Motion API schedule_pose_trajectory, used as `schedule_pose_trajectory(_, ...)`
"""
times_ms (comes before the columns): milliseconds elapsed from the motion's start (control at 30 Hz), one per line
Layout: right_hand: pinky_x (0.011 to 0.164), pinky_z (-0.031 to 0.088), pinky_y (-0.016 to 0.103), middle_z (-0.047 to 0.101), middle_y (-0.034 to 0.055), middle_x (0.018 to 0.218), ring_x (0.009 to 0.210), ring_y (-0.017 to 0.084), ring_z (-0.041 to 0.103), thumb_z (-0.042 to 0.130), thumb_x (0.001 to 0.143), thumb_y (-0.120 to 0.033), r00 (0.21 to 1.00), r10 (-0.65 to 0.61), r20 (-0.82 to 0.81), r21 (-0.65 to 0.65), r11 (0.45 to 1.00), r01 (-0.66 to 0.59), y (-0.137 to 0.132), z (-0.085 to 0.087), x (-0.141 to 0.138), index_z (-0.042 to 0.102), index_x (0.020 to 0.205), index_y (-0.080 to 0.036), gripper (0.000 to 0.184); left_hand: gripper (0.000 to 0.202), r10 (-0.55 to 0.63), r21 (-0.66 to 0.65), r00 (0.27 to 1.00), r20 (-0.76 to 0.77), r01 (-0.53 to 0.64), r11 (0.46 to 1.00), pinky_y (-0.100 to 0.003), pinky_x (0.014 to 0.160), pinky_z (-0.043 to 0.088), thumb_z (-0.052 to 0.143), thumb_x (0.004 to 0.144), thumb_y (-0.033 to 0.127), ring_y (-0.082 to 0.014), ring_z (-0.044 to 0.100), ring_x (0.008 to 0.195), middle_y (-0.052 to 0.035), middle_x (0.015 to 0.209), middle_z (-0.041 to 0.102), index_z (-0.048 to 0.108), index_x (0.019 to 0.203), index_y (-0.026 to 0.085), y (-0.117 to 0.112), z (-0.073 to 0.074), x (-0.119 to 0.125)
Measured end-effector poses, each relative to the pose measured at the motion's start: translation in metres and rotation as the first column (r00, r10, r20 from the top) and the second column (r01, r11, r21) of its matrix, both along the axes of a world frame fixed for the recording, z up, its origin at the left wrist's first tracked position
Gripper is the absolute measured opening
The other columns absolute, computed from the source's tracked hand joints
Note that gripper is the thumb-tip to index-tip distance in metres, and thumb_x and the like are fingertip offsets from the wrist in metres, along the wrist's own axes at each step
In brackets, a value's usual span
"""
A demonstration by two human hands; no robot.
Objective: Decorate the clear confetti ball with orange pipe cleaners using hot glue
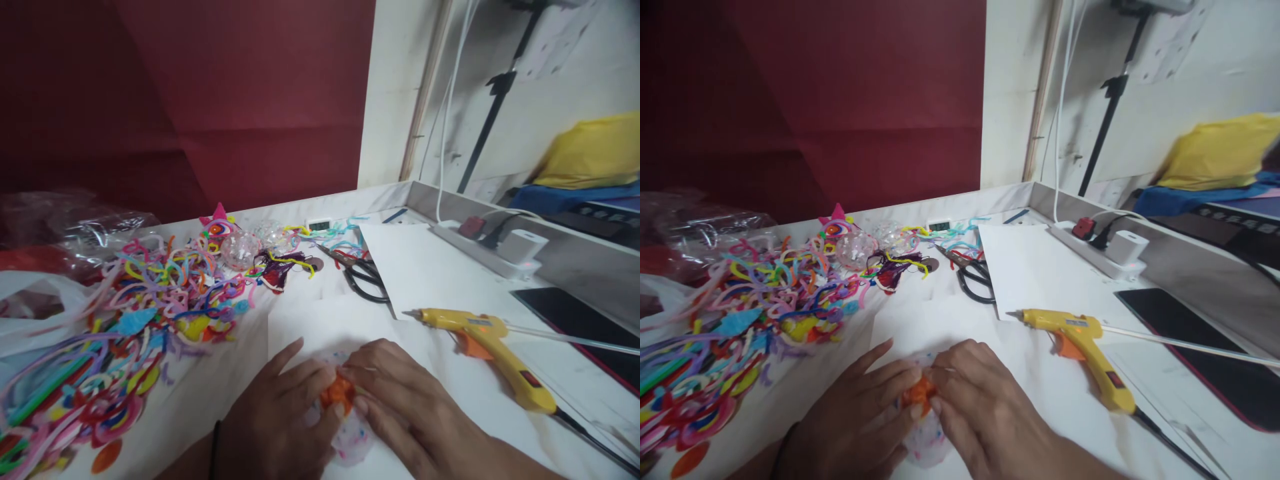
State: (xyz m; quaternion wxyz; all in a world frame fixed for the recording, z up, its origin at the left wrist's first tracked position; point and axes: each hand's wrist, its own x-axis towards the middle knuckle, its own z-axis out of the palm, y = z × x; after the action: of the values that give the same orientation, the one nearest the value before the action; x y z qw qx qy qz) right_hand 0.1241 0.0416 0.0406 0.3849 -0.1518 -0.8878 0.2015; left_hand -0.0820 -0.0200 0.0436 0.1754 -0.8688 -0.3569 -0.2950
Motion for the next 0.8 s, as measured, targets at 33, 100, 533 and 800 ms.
schedule_pose_trajectory(33,0.079,0.052,0.036,0.065,0.0091,0.097,0.090,0.021,0.059,0.049,0.093,-0.014,1.000,0.007,0.013,-0.025,1.000,-0.006,0.001,-0.002,-0.001,0.059,0.116,-0.018,0.025,0.016,0.002,-0.005,1.000,-0.007,-0.002,1.000,-0.038,0.111,0.038,0.050,0.088,0.016,-0.0134,0.066,0.104,-0.0050,0.096,0.074,0.064,0.093,0.020,0.000,0.000,-0.001)
schedule_pose_trajectory(100,0.077,0.051,0.037,0.063,0.0092,0.095,0.088,0.021,0.057,0.049,0.093,-0.012,0.999,0.014,0.036,-0.053,0.999,-0.012,0.002,-0.006,-0.002,0.061,0.112,-0.017,0.023,0.015,-0.009,-0.005,1.000,-0.023,0.009,1.000,-0.039,0.111,0.037,0.051,0.086,0.017,-0.0136,0.067,0.103,-0.0046,0.095,0.074,0.065,0.093,0.020,0.001,-0.001,-0.002)
schedule_pose_trajectory(533,0.072,0.047,0.037,0.066,0.0127,0.094,0.086,0.022,0.056,0.033,0.101,-0.026,1.000,0.015,0.013,0.234,0.972,-0.018,0.003,-0.015,-0.007,0.062,0.110,-0.013,0.033,0.015,0.039,-0.014,0.999,0.021,-0.039,0.999,-0.041,0.110,0.037,0.050,0.092,0.023,-0.0157,0.064,0.108,-0.0020,0.107,0.072,0.064,0.096,0.025,0.003,-0.022,-0.005)
schedule_pose_trajectory(800,0.070,0.049,0.036,0.067,0.0116,0.089,0.086,0.023,0.056,0.040,0.098,-0.022,0.995,-0.017,0.102,0.296,0.955,-0.014,-0.002,-0.016,-0.007,0.062,0.109,-0.009,0.028,0.022,0.033,0.017,0.999,0.041,-0.034,0.999,-0.039,0.108,0.039,0.041,0.092,0.018,-0.0150,0.065,0.107,-0.0050,0.101,0.073,0.063,0.095,0.021,0.000,-0.017,-0.003)
